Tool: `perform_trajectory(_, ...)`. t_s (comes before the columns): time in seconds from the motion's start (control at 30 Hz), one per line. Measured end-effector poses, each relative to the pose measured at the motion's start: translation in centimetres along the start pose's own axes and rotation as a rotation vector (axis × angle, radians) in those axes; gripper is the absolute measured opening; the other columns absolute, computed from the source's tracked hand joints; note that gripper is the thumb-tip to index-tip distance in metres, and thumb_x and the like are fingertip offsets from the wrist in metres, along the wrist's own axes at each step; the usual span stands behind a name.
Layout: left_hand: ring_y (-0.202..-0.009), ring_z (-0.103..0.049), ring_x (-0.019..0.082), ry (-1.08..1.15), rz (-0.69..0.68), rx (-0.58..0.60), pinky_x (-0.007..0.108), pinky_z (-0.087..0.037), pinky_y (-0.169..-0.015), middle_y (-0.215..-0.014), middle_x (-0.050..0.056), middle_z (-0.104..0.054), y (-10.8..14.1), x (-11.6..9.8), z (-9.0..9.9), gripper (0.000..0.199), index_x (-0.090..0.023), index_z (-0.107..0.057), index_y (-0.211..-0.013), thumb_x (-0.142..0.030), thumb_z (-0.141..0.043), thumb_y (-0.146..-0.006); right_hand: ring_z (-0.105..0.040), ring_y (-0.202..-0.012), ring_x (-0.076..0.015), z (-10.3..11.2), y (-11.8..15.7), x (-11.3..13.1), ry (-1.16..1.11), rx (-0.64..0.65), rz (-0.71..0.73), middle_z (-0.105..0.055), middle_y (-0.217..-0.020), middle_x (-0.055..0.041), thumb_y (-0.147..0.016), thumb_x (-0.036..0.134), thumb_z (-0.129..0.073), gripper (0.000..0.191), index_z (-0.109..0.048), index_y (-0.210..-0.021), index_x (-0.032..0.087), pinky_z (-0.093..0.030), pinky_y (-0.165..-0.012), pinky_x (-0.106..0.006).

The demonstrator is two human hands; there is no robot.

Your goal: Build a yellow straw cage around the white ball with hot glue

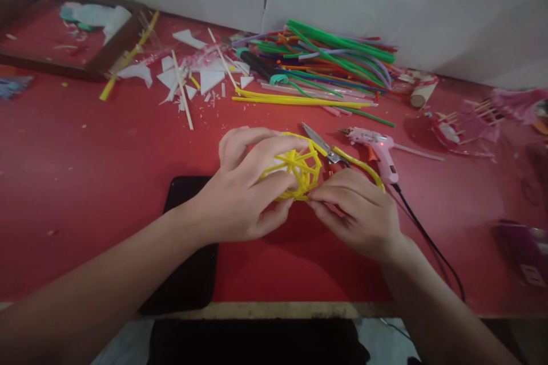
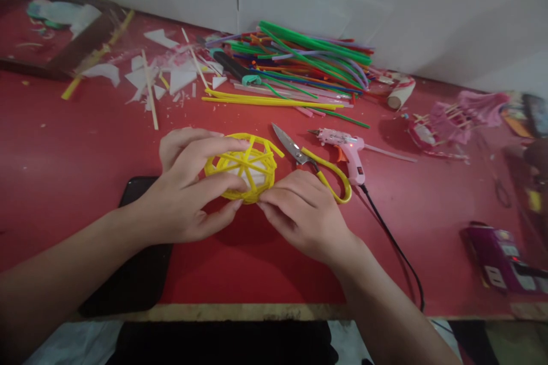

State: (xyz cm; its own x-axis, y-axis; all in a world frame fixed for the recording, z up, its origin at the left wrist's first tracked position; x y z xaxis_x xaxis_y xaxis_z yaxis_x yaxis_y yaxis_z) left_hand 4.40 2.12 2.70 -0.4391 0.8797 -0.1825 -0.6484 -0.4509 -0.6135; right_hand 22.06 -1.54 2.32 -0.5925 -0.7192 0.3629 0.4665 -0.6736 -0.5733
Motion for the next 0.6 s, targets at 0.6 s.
perform_trajectory(0.6, -0.126, -0.049, 0.037, 0.028, 0.016, 0.009, 0.062, -0.042, -0.105, -0.142, 0.011, -0.057, -0.04, -0.03, -0.18, 0.005, -0.02, -0.064, -0.09, -0.02, -0.065, -0.085, -0.061, -0.064, -0.0162, 0.05, -0.09, 0.22, 0.012, 0.028, -0.032, -0.071, -0.071, -0.0036, -0.089, 0.011, -0.066, 0.007, -0.066, -0.086, 0.018, -0.051, -0.064, -0.032)
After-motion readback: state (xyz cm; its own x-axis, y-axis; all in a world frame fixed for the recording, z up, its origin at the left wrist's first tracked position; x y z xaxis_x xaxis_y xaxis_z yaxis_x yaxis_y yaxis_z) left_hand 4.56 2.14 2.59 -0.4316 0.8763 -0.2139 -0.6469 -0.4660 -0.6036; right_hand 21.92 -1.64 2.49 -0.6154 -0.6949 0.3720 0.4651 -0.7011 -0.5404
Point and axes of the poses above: each hand's wrist, its own y-axis away from the middle knuckle, its own z-axis out of the back of the hand, x = y × z, the point moved 5 cm from there along -y, towards the middle knuckle
